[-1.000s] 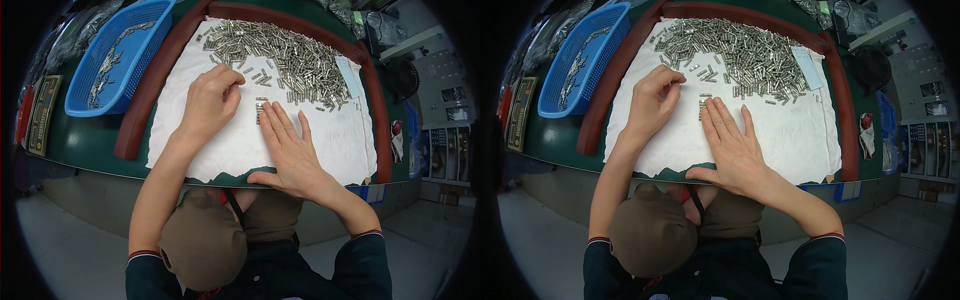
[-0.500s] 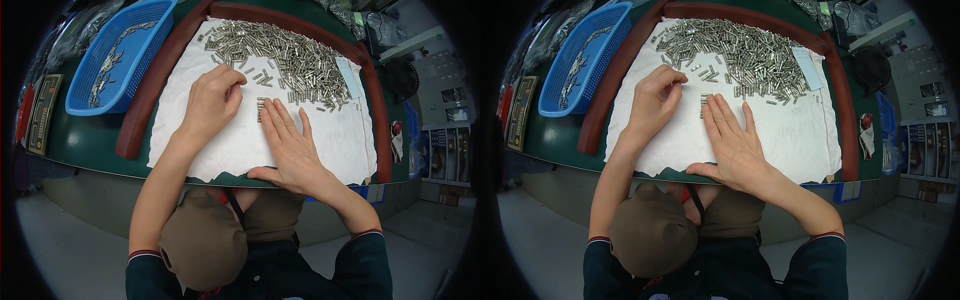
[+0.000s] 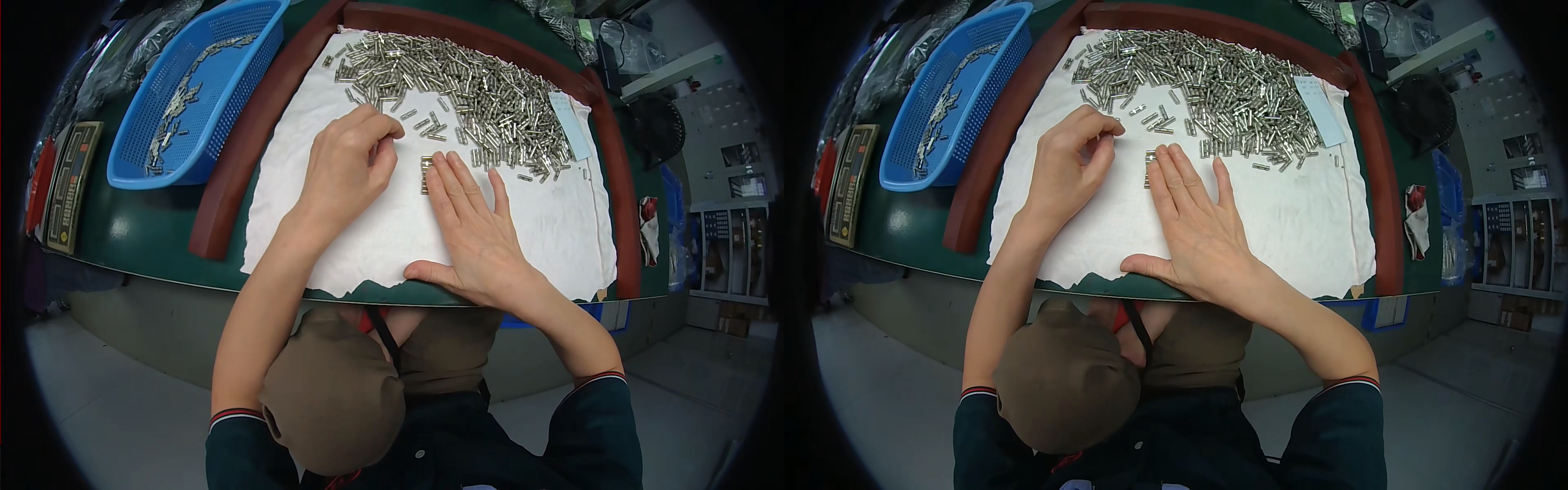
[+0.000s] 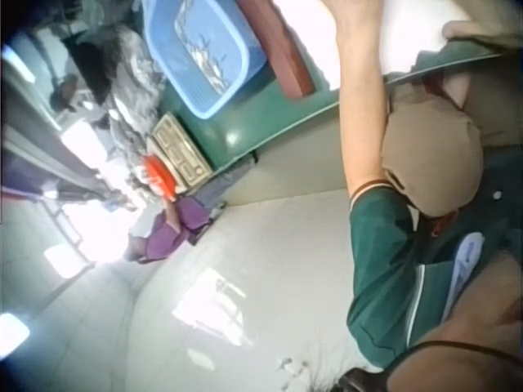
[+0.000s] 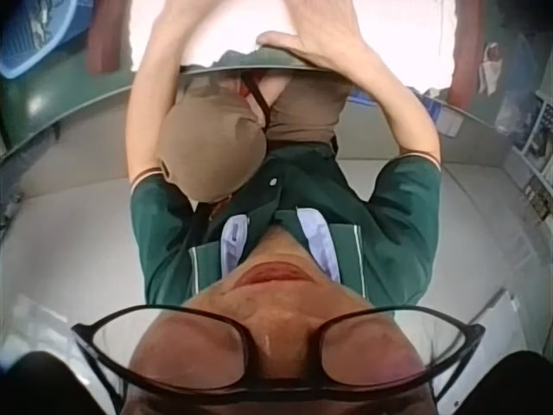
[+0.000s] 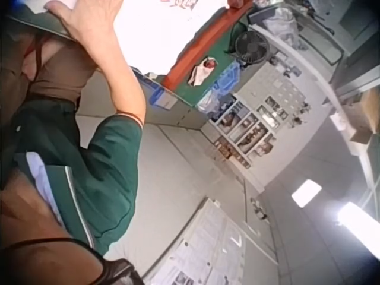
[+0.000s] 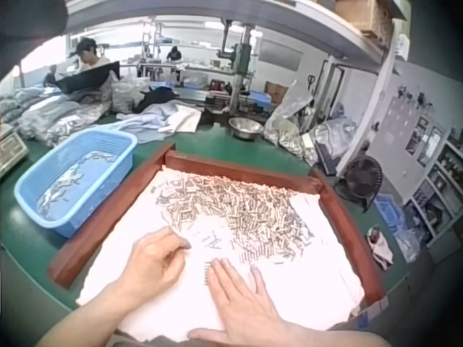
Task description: Sorting and aligning small metal pins on a workbench in a manufacturing environment.
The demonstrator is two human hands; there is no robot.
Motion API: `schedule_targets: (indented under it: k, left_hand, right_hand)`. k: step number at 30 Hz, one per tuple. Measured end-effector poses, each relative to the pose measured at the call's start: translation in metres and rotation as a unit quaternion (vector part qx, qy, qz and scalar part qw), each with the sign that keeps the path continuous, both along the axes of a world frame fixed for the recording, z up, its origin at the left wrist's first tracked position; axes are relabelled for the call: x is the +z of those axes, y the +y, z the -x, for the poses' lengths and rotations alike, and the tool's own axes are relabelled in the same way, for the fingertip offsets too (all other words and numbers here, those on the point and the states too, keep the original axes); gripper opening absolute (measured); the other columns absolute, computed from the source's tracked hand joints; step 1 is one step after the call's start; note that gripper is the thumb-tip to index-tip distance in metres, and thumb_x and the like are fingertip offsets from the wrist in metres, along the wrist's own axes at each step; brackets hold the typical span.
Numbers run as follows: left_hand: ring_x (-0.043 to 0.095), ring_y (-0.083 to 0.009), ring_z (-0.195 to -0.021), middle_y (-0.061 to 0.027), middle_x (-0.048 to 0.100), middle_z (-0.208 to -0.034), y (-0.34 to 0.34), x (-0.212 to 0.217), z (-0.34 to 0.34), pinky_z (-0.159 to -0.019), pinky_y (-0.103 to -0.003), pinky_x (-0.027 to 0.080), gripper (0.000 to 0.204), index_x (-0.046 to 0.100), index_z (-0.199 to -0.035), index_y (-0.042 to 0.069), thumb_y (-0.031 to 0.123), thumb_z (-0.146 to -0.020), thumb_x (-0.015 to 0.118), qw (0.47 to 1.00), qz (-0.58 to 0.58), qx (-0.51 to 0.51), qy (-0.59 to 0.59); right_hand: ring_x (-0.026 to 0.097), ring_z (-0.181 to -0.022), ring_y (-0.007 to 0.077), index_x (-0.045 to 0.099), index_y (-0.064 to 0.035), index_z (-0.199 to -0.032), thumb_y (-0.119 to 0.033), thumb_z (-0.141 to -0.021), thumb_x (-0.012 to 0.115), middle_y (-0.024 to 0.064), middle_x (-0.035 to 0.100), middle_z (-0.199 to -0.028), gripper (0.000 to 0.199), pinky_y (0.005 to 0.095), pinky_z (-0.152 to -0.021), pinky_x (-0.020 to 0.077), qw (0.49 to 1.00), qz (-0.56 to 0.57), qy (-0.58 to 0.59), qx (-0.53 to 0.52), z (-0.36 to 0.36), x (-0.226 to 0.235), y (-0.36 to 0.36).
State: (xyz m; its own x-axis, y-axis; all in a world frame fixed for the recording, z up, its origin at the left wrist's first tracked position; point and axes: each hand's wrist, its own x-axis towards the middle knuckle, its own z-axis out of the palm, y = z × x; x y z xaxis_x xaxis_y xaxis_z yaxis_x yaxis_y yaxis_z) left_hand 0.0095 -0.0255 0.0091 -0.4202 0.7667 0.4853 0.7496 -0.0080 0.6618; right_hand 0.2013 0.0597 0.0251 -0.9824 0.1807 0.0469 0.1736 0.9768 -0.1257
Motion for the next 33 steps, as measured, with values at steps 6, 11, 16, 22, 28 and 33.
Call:
schedule_targets:
  k: [6,11,16,22,28,33]
  left_hand:
    - [0.062,-0.0194,-0.070,-0.0096,0.063,-0.083,0.001,-0.001,0.000,-0.063,-0.028,0.049,0.014,0.065,-0.090,-0.002,-0.006,-0.080,0.057,1.000,0.007,0.001,0.003]
    - [0.062,-0.0193,-0.070,-0.0097,0.064,-0.084,-0.001,0.000,0.001,-0.062,-0.028,0.049,0.014,0.066,-0.090,-0.002,-0.006,-0.080,0.057,1.000,0.012,0.008,0.011]
    - [0.062,-0.0195,-0.070,-0.0102,0.064,-0.084,-0.002,0.001,-0.002,-0.061,-0.027,0.049,0.015,0.067,-0.090,-0.003,-0.008,-0.079,0.057,1.000,0.026,0.000,0.017]
    - [0.063,-0.0201,-0.074,-0.0094,0.064,-0.087,-0.012,0.007,-0.015,-0.058,-0.027,0.049,0.018,0.069,-0.090,-0.002,-0.009,-0.076,0.059,0.996,0.036,-0.045,0.071]
    - [0.062,-0.0271,-0.089,-0.0096,0.067,-0.098,-0.024,0.017,-0.026,-0.079,-0.036,0.049,0.034,0.069,-0.095,0.002,-0.009,-0.064,0.062,0.974,0.054,-0.102,0.196]
    - [0.058,-0.0298,-0.103,-0.0109,0.061,-0.116,-0.053,0.015,-0.026,-0.088,-0.040,0.047,0.043,0.065,-0.108,0.005,-0.001,-0.066,0.066,0.959,0.131,-0.152,0.199]
  right_hand:
    - [0.014,-0.149,0.0319,0.028,0.0124,-0.145,-0.072,-0.085,0.048,0.0254,0.025,-0.155,0.106,0.0582,-0.117,0.0070,1.000,0.007,0.014,-0.011,0.008,-0.001,0.009]
    - [0.021,-0.147,0.0336,0.028,0.0017,-0.149,-0.041,-0.094,0.054,0.0186,0.031,-0.154,0.074,0.0551,-0.115,0.0122,0.994,0.048,0.092,-0.041,0.013,0.005,0.025]
    - [0.060,-0.101,0.0288,0.064,-0.0025,-0.114,-0.003,-0.082,0.062,0.0105,0.064,-0.109,0.031,0.0390,-0.088,0.0420,0.939,0.055,0.337,-0.036,0.037,0.003,0.068]
    - [0.058,-0.079,0.0222,0.068,-0.0056,-0.102,0.001,-0.074,0.064,0.0057,0.061,-0.087,0.029,0.0338,-0.071,0.0398,0.896,0.034,0.442,-0.020,0.042,-0.014,0.089]
    - [0.049,-0.116,0.0312,0.054,-0.0032,-0.131,-0.001,-0.073,0.068,0.0138,0.052,-0.129,0.060,0.0430,-0.097,0.0366,0.969,0.058,0.234,-0.054,-0.006,0.005,0.052]
    - [0.032,-0.140,0.0329,0.039,-0.0054,-0.145,-0.027,-0.080,0.072,0.0132,0.035,-0.151,0.076,0.0513,-0.111,0.0242,0.995,0.051,0.047,-0.071,-0.079,0.012,0.023]
